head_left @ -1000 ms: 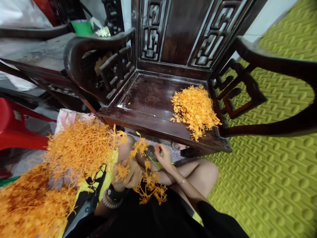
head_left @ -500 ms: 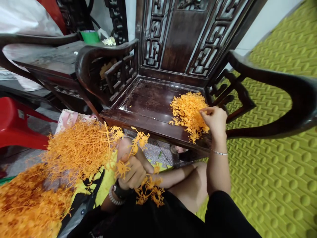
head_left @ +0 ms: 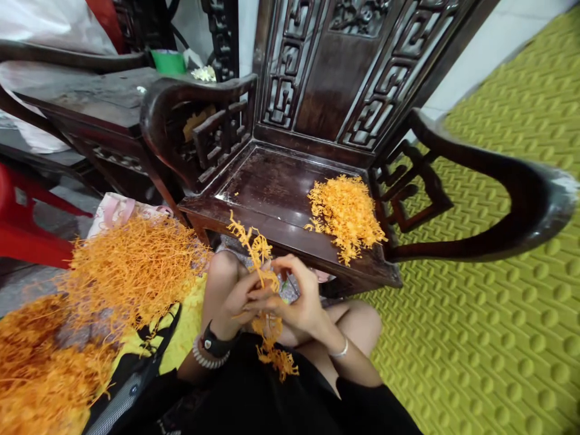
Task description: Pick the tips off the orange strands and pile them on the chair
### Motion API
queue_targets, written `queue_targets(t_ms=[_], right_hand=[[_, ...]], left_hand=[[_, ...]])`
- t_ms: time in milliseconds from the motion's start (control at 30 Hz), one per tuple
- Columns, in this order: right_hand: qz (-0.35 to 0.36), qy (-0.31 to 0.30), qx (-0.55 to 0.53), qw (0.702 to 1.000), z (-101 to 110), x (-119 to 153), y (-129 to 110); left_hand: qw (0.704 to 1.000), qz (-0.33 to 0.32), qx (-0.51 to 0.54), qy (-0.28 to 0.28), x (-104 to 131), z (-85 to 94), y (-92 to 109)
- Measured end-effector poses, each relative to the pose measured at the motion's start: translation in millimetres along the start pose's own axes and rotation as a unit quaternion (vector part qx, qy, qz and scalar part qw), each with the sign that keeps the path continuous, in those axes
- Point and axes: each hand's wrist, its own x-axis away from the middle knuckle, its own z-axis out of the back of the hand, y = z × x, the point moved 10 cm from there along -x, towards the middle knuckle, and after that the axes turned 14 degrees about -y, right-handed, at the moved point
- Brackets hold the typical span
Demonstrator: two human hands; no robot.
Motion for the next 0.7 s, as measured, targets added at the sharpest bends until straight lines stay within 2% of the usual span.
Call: queue_targets(t_ms=[67,133,200,300,400,500,600,700], right_hand=[[-0.007,-0.021,-0.014,1.0,-20.3,2.4,-4.0],[-0.024,-0.018,-0.023,0.999,-23.1,3.4,0.3],[-0.031,0.019,-0.055,0.998,-11.8,6.7,6.4],[-0.057,0.1,-0.177,0.978,12.5,21.5,21.3],[-0.065,0.118,-0.272,0.953,24.5,35.7,23.4],[-0.009,0.17,-0.291,0.942,41.9,44.7,7.1],[0.048,0.206,-0.274,0.938,51.7,45.5,-10.3],[0.017,0.223,-0.212,0.951,63.4,43.2,-15.0]], left_hand=[[0.999,-0.029,0.033,-0.003,1.0,-7.9,10.8],[0.999,-0.03,0.038,-0.011,4.4,-11.8,12.6],[0.997,-0.014,0.045,-0.056,9.0,-20.5,8.2],[0.991,0.01,0.045,-0.124,19.4,-36.1,1.0],[0.988,0.018,0.013,-0.153,27.7,-51.6,1.9],[0.982,0.034,-0.016,-0.184,30.8,-72.7,5.4],[0.98,0.043,-0.029,-0.194,29.0,-86.3,9.4],[0.982,0.03,-0.021,-0.183,26.2,-87.2,12.0]])
